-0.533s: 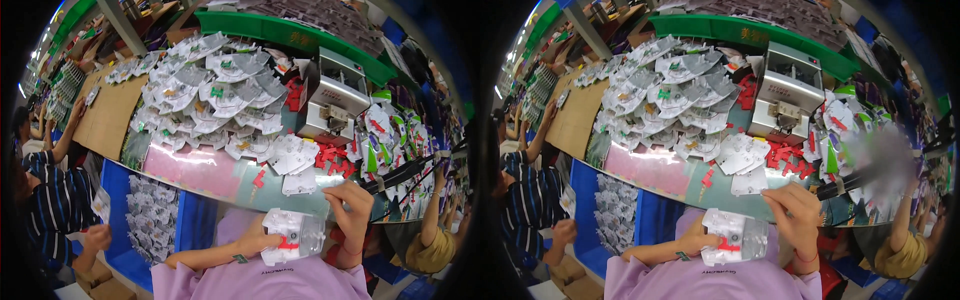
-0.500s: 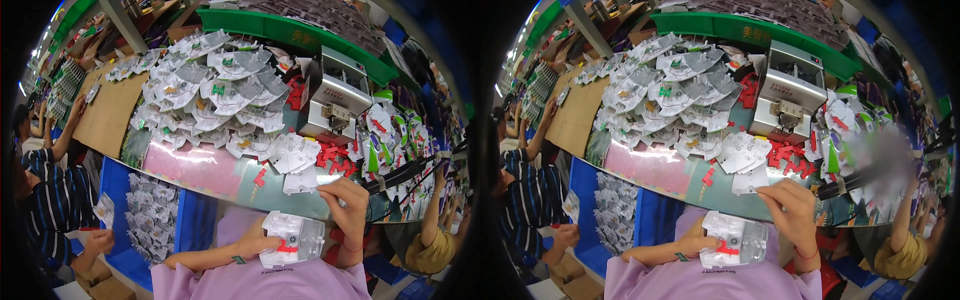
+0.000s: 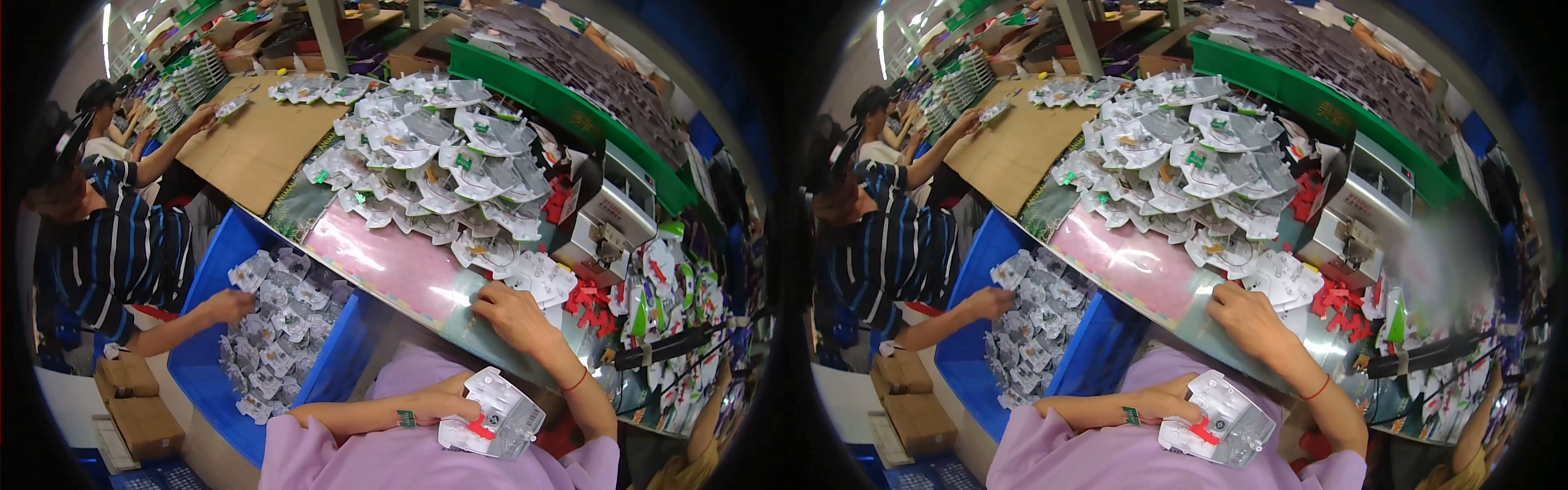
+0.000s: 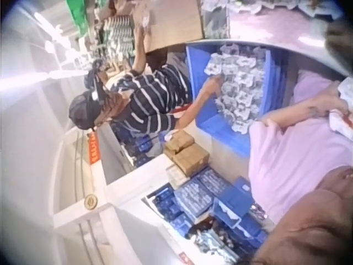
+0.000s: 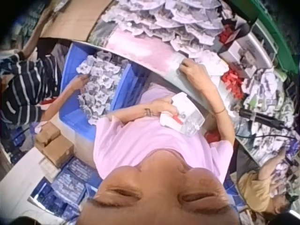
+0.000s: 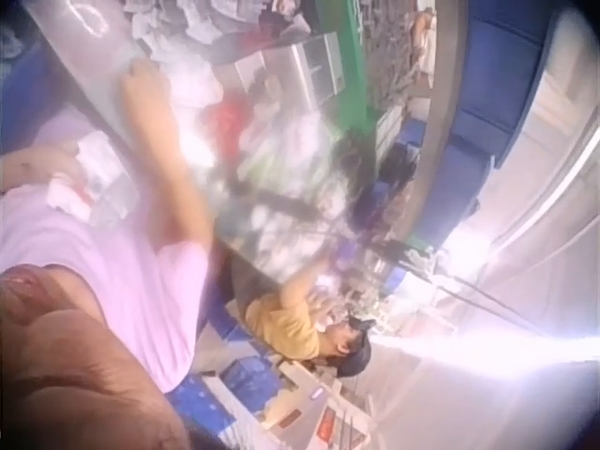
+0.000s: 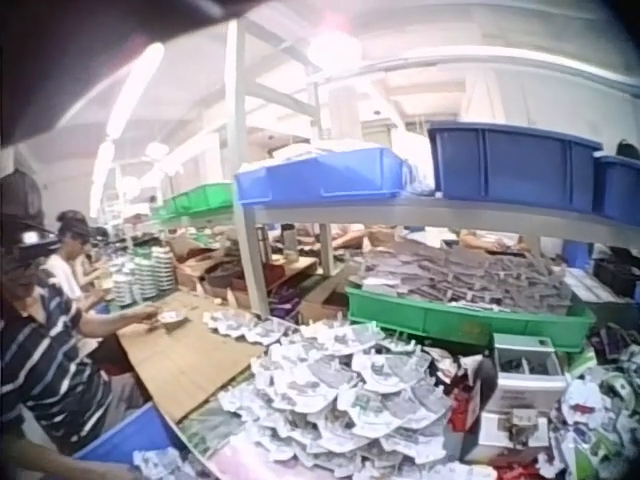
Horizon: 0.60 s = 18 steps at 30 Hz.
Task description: The person assembles plastic components into product housings by securing them with an electric screwdriver.
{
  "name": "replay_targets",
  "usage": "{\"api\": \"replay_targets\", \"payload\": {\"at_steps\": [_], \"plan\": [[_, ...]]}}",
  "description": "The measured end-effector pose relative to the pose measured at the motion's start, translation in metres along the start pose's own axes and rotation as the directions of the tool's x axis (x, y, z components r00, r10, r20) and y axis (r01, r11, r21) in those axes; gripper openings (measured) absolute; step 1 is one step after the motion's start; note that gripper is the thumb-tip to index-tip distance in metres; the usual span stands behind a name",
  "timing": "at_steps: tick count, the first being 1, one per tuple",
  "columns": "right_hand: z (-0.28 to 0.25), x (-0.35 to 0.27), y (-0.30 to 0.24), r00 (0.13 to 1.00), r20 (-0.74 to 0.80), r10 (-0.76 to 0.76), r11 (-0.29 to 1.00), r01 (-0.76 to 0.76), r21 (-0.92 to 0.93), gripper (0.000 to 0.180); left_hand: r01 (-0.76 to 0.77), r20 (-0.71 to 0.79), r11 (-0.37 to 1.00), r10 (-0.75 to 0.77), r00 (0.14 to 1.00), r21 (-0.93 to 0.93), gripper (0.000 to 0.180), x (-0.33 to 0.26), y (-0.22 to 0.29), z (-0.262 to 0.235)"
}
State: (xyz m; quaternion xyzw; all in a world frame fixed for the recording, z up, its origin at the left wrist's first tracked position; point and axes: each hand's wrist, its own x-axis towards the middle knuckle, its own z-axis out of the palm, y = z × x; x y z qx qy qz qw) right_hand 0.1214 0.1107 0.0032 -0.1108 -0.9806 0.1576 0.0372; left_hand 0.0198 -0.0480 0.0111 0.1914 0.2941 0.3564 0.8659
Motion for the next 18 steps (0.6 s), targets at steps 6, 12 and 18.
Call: {"api": "replay_targets", "payload": {"at_steps": [6,12,18], "plan": [[0.001,0.0,0.004,0.995,-0.102,-0.015,0.999,0.018,0.034,0.013,-0.06,-0.018,0.998,0.06,0.998,-0.02,0.05,0.001,-0.002,0.002],[-0.011,0.0,0.012,0.982,-0.18,-0.064,0.998,0.065,0.004,0.014,-0.112,-0.142,0.994,0.11,0.984,-0.001,0.048,0.007,0.005,-0.004],[-0.083,-0.022,-0.011,0.815,-0.564,-0.135,0.965,0.238,0.112,0.012,-0.15,-0.239,0.985,0.166,0.957,0.083,0.046,0.003,0.029,-0.002]]}}
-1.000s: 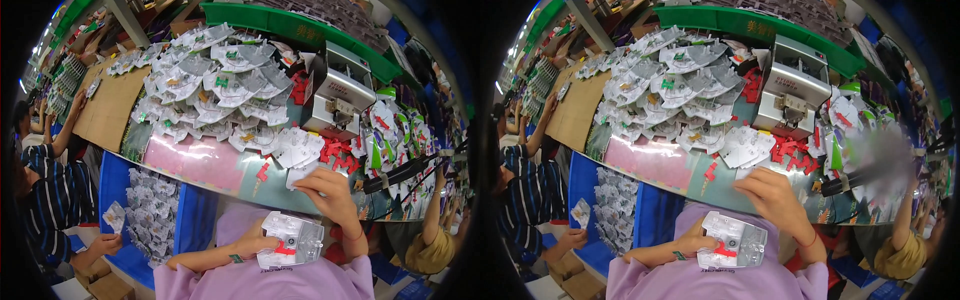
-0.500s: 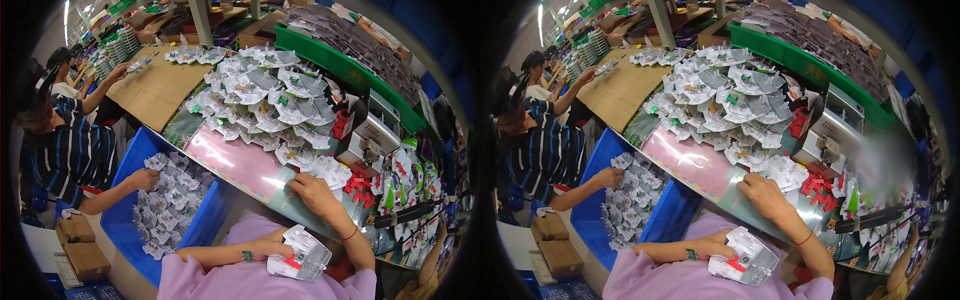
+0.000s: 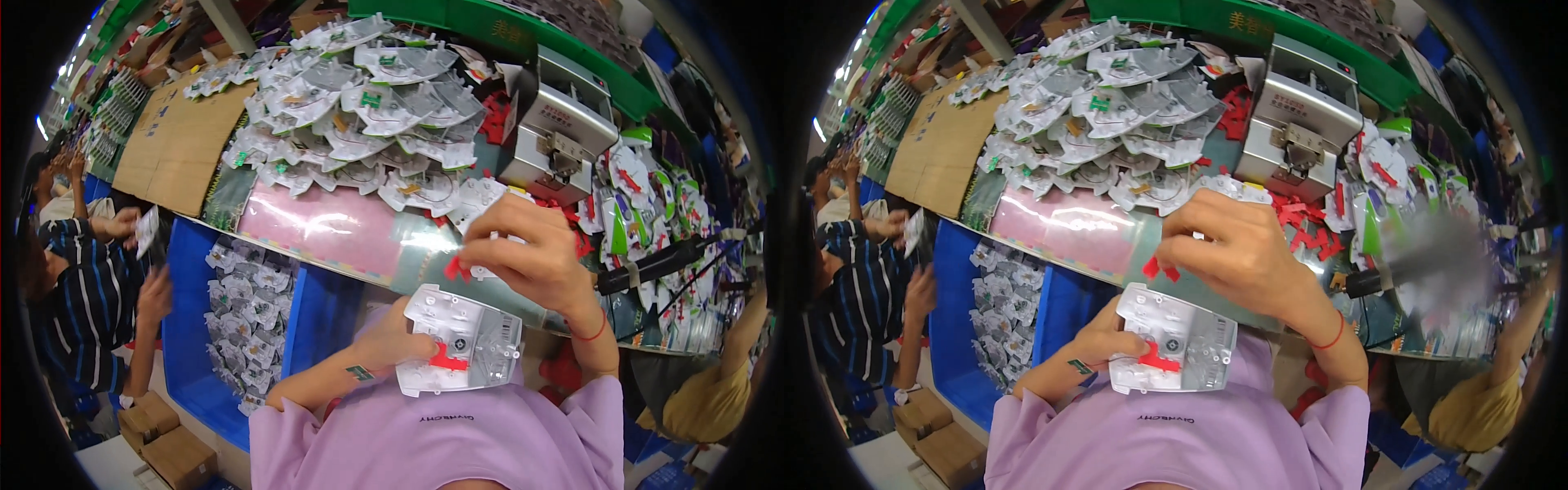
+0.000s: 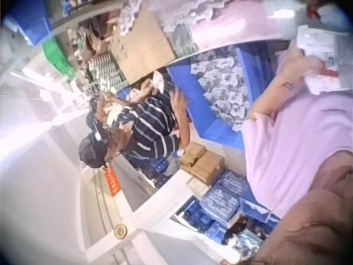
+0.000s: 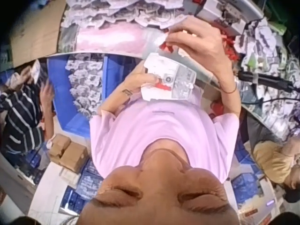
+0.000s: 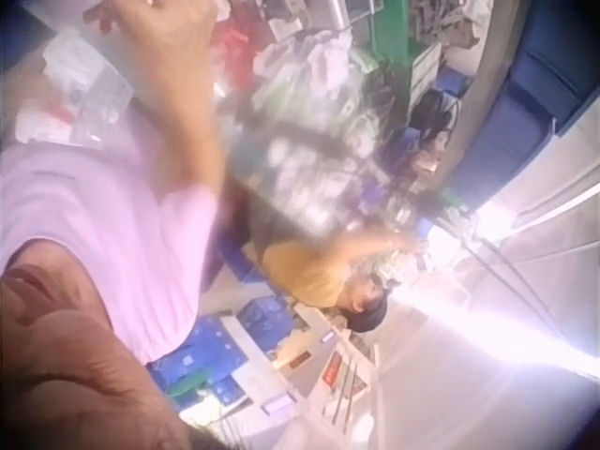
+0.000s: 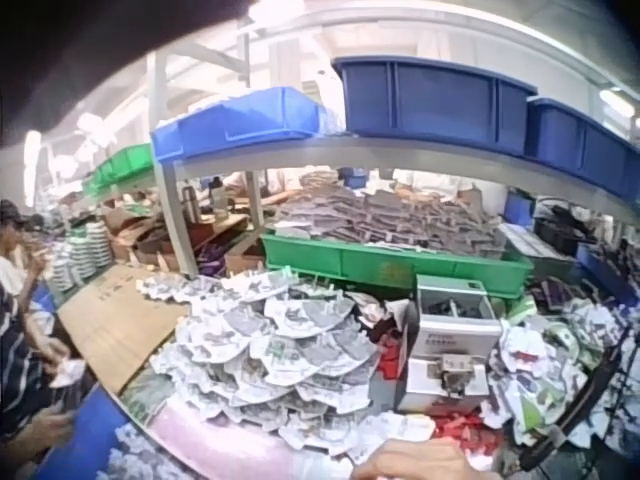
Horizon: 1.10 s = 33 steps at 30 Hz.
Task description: The person assembles plastic components into product housings by securing them with an electric screwdriver.
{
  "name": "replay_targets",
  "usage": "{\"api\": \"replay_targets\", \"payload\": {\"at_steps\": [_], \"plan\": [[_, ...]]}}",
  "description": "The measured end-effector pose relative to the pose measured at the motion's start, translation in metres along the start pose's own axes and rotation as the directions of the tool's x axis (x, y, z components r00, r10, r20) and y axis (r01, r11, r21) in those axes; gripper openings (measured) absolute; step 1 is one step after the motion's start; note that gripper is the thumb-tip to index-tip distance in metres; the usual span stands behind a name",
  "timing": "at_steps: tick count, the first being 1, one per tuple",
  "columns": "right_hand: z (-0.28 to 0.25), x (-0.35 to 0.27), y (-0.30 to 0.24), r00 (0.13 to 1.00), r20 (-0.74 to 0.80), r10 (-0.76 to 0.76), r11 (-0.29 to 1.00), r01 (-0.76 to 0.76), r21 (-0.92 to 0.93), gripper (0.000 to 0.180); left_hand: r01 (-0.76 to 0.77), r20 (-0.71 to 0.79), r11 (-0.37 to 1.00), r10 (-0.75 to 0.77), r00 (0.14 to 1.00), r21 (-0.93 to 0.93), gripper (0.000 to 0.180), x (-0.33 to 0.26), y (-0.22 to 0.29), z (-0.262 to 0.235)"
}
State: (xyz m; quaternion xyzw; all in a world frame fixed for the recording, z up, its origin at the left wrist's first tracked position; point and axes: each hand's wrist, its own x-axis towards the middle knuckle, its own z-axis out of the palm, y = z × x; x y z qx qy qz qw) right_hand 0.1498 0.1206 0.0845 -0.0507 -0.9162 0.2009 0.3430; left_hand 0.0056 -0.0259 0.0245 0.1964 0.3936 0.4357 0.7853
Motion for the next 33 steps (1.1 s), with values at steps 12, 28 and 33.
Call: {"api": "replay_targets", "payload": {"at_steps": [12,28,33], "plan": [[-0.003,-0.018,-0.023,0.915,0.322,-0.243,0.97,0.224,0.093,0.015,0.017,0.148,0.985,-0.042,0.988,0.169,0.046,0.009,0.012,0.015],[0.001,-0.003,-0.027,0.894,0.346,-0.285,0.958,0.257,0.125,0.012,-0.056,0.201,0.984,0.021,0.979,0.171,0.038,0.004,0.018,0.007],[0.019,-0.026,-0.026,0.907,0.361,-0.217,0.969,0.156,0.189,0.012,0.053,0.121,0.998,-0.055,0.991,0.022,0.043,0.004,-0.009,-0.003]]}}
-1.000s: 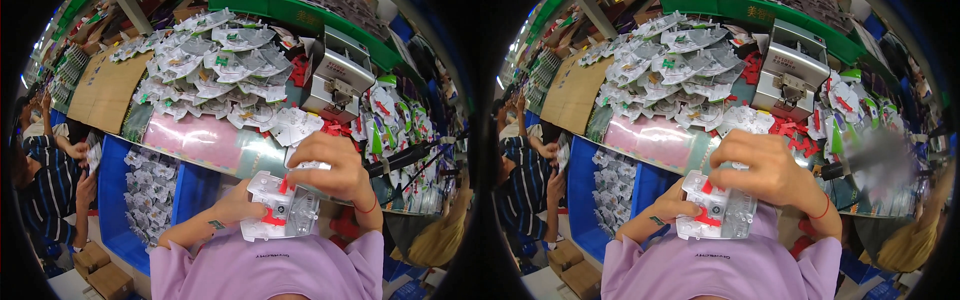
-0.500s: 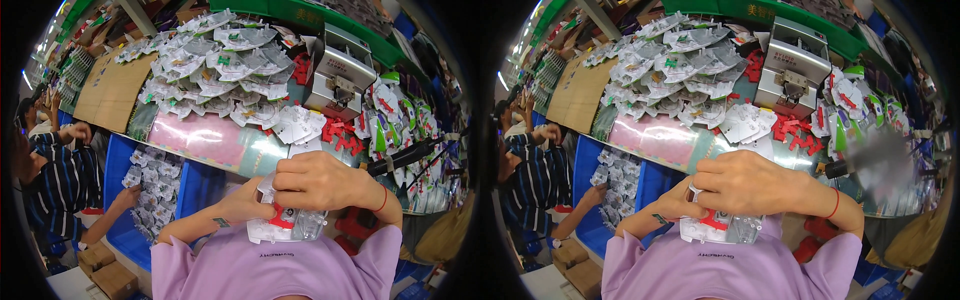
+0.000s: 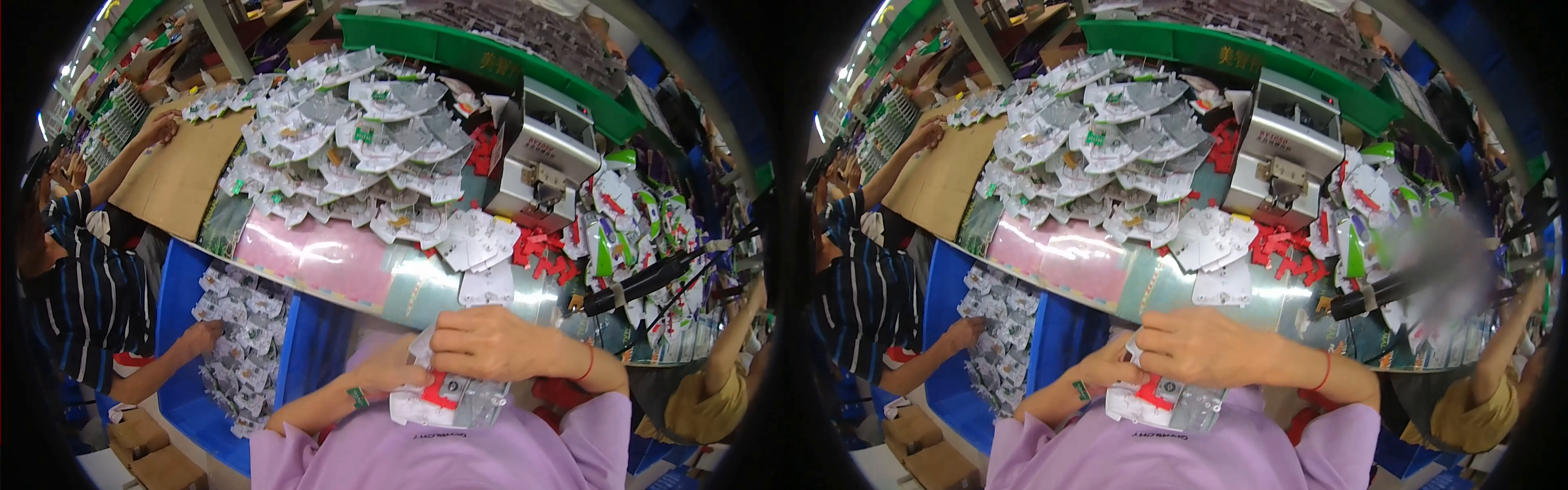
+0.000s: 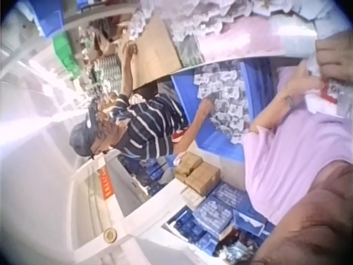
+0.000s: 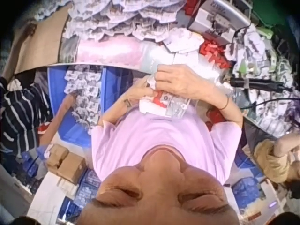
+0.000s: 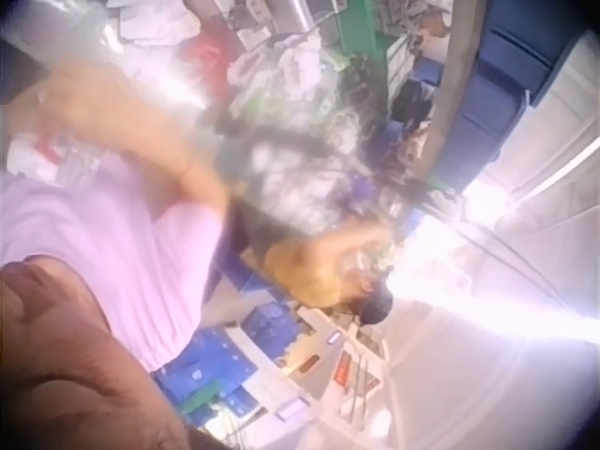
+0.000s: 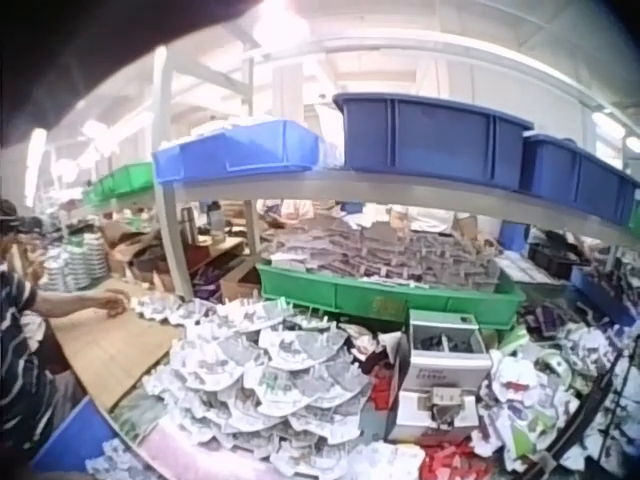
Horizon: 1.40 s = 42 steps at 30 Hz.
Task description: The person assembles plastic components into product housings by securing them with an electric screwdriver.
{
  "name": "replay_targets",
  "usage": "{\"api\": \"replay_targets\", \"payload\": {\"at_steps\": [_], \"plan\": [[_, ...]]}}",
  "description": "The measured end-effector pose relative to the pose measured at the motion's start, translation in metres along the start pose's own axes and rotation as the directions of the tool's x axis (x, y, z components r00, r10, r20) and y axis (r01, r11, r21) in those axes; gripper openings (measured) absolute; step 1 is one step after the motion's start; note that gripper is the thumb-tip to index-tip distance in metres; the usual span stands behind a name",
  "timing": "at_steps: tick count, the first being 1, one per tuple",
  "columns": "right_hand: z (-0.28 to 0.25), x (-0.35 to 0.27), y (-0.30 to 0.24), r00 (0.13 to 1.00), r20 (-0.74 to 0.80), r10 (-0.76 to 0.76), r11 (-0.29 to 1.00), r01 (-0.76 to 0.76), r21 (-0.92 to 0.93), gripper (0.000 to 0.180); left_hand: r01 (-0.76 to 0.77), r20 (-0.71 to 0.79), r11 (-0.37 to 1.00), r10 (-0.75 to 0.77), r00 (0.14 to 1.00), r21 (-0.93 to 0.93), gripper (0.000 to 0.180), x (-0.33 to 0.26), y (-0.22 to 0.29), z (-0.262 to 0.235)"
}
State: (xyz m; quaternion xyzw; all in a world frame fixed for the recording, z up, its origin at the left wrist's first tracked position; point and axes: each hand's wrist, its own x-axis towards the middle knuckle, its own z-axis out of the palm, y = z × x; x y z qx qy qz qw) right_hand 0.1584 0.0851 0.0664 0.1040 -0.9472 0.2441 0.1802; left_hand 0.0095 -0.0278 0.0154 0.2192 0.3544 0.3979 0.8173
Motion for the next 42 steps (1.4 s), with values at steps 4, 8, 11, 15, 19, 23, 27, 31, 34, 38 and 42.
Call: {"api": "replay_targets", "payload": {"at_steps": [4,8,11,15,19,23,27,31,34,38,42], "plan": [[0.019,-0.011,0.003,0.994,0.004,0.111,0.993,-0.111,0.049,0.012,0.132,0.016,0.99,-0.132,0.991,-0.048,0.048,0.004,-0.009,-0.011],[0.014,-0.01,0.001,0.972,0.022,0.233,0.96,-0.234,0.152,0.014,0.12,0.037,0.987,-0.117,0.992,-0.109,0.052,0.002,-0.014,-0.015],[0.007,-0.017,0.004,0.944,-0.086,0.317,0.935,-0.296,0.197,0.017,0.078,0.059,0.985,-0.069,0.996,-0.155,0.057,0.003,-0.023,-0.016],[-0.001,-0.024,0.007,0.813,-0.356,0.461,0.868,-0.497,-0.01,0.019,0.044,0.164,0.983,-0.015,0.986,-0.177,0.051,0.019,-0.024,-0.01],[0.009,-0.014,0.014,0.795,-0.394,0.461,0.826,-0.547,-0.136,0.024,0.052,0.173,0.984,-0.022,0.985,-0.171,0.048,0.006,-0.016,0.004],[0.017,-0.015,0.023,0.815,-0.344,0.466,0.725,-0.575,-0.379,0.027,0.038,0.155,0.982,-0.01,0.988,-0.184,0.038,0.001,-0.014,0.008],[0.018,-0.014,0.028,0.798,-0.287,0.53,0.643,-0.599,-0.478,0.031,0.029,0.168,0.981,0.003,0.986,-0.19,0.05,0.006,-0.019,0.002],[0.019,-0.017,0.034,0.794,-0.263,0.548,0.595,-0.591,-0.544,0.027,0.031,0.16,0.984,-0.002,0.987,-0.178,0.05,0.004,-0.013,0.006],[0.02,-0.019,0.035,0.796,-0.253,0.55,0.554,-0.575,-0.602,0.026,0.04,0.166,0.988,-0.015,0.986,-0.147,0.05,0.005,-0.014,0.004],[0.018,-0.017,0.034,0.806,-0.223,0.548,0.558,-0.551,-0.62,0.025,0.037,0.194,0.984,-0.003,0.981,-0.172,0.048,0.009,-0.016,0.007],[0.021,-0.018,0.038,0.797,-0.209,0.567,0.558,-0.559,-0.613,0.021,0.017,0.208,0.991,0.011,0.978,-0.136,0.045,0.016,-0.024,0.007]]}}
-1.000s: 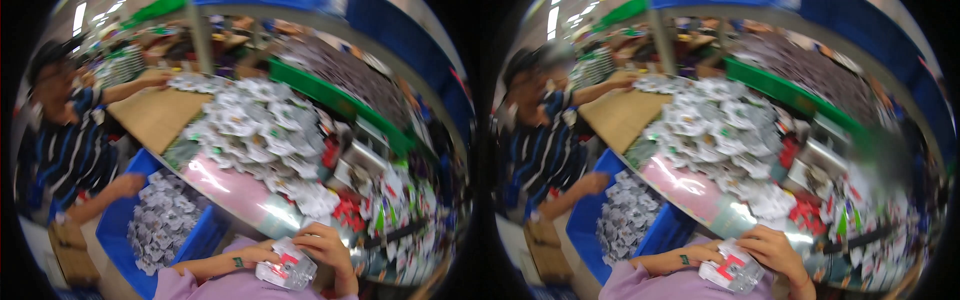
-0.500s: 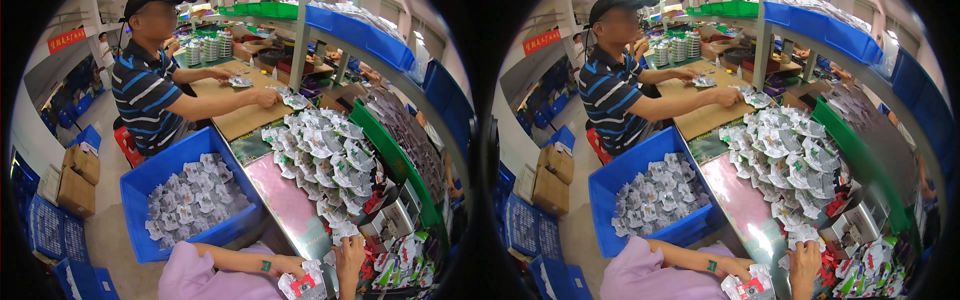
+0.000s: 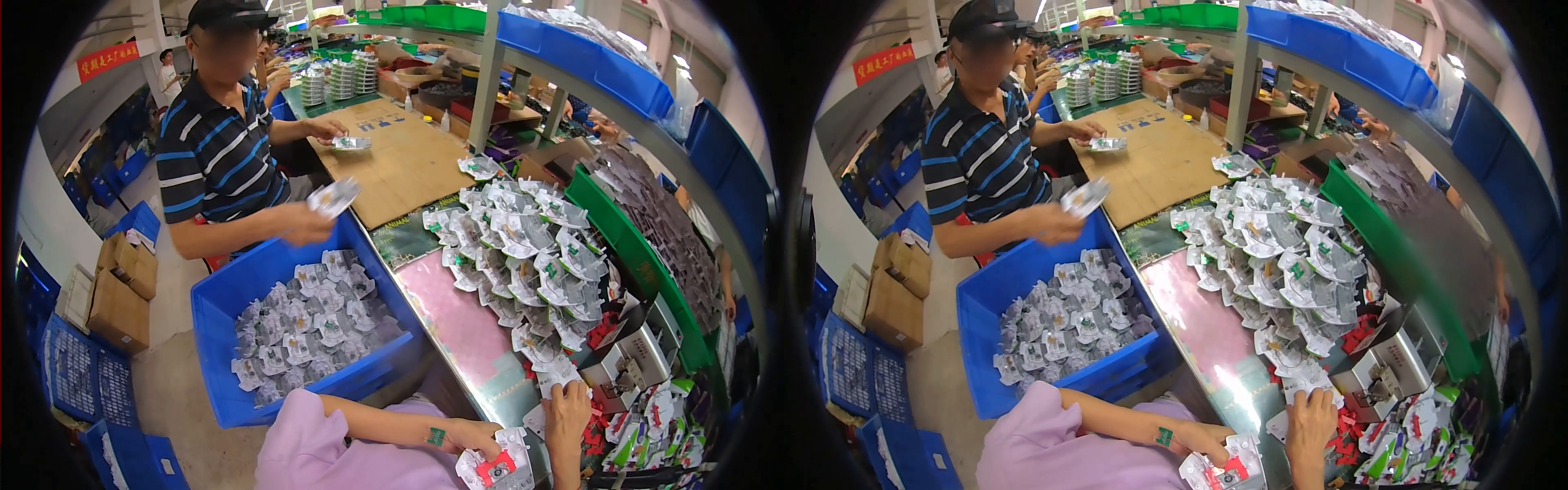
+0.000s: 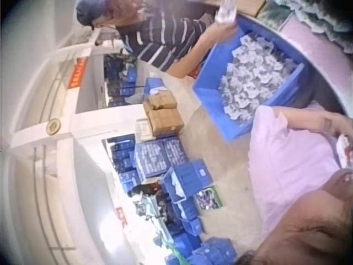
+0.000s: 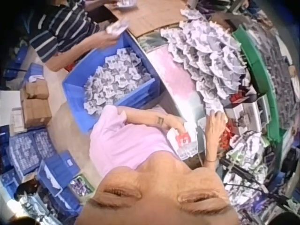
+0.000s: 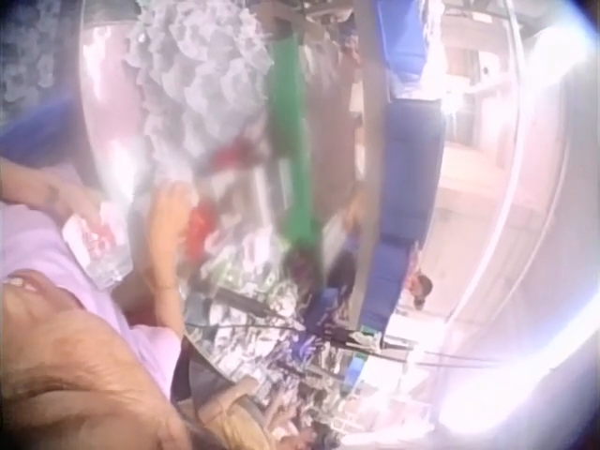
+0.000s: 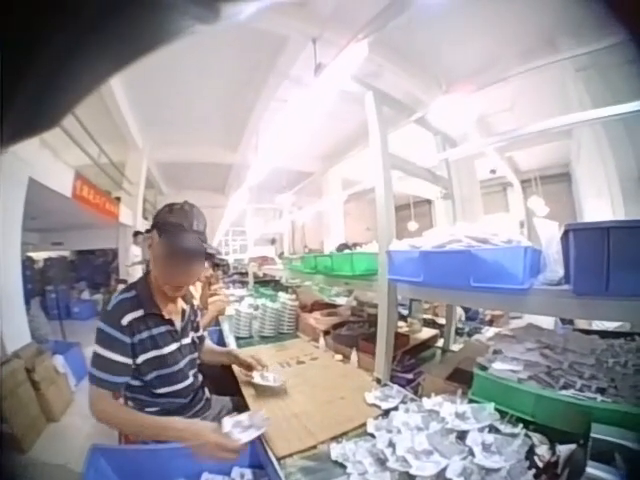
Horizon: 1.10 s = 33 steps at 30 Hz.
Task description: The person assembles plastic components into product housings by securing them with an electric screwdriver.
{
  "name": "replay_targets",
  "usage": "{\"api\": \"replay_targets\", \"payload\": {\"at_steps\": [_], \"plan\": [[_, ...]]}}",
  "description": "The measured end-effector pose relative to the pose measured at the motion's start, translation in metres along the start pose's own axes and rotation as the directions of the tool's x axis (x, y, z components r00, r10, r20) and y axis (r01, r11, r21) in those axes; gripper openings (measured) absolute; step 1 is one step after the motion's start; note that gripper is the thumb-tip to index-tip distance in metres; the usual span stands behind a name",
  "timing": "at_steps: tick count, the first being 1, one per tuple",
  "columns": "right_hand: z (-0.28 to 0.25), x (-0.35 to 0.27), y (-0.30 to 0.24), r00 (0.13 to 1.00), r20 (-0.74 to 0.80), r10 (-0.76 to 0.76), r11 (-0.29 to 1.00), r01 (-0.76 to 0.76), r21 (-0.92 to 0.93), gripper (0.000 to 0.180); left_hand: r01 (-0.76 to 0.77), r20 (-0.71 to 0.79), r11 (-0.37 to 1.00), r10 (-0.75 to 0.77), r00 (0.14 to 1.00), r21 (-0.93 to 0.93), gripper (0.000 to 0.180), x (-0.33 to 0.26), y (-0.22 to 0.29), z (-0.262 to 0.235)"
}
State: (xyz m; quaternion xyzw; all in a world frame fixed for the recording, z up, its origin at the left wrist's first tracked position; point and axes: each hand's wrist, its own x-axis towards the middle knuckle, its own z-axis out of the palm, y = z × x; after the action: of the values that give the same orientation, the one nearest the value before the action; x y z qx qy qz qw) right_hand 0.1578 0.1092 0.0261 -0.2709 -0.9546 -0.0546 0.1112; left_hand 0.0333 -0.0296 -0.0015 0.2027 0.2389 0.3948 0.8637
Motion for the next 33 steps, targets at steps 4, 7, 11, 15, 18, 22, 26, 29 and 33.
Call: {"api": "replay_targets", "payload": {"at_steps": [4,7,11,15,18,22,26,29,33], "plan": [[0.008,-0.004,0.008,0.996,-0.088,-0.004,0.999,0.001,-0.041,0.016,-0.035,-0.012,0.999,0.035,0.999,0.027,0.038,-0.002,0.001,0.002],[-0.002,-0.004,0.016,0.98,-0.195,-0.044,0.997,0.03,-0.073,0.005,-0.05,-0.035,0.997,0.051,0.998,0.052,0.032,0.003,-0.005,-0.003],[-0.017,-0.002,0.026,0.96,-0.278,0.021,0.999,-0.014,0.029,0.011,-0.018,-0.117,0.997,0.027,0.993,0.079,0.031,0.002,0.001,0.002],[-0.024,-0.01,0.031,0.946,-0.321,-0.039,0.997,0.057,0.049,0.014,-0.011,-0.142,0.994,0.026,0.99,0.111,0.03,0.0,0.005,-0.001],[-0.037,-0.026,0.042,0.957,-0.275,-0.091,0.994,0.102,0.028,0.017,-0.027,-0.136,0.995,0.039,0.99,0.094,0.03,-0.002,0.007,0.005],[-0.042,-0.05,0.045,0.967,-0.225,0.123,0.975,-0.075,0.21,0.021,-0.074,-0.108,0.991,0.087,0.99,0.114,0.03,-0.003,0.01,0.017],[-0.046,-0.069,0.045,0.767,-0.221,0.603,0.609,-0.263,0.748,0.005,-0.141,-0.157,0.973,0.171,0.973,0.183,0.043,0.004,0.022,0.009],[-0.047,-0.079,0.049,0.655,-0.031,0.755,0.183,-0.166,0.969,0.01,-0.075,-0.291,0.954,0.163,0.943,0.292,0.046,0.008,0.046,0.016],[-0.05,-0.086,0.05,0.678,0.238,0.696,-0.22,-0.114,0.969,0.043,-0.264,-0.374,0.912,0.374,0.849,0.312,0.037,0.027,0.045,0.021]]}}
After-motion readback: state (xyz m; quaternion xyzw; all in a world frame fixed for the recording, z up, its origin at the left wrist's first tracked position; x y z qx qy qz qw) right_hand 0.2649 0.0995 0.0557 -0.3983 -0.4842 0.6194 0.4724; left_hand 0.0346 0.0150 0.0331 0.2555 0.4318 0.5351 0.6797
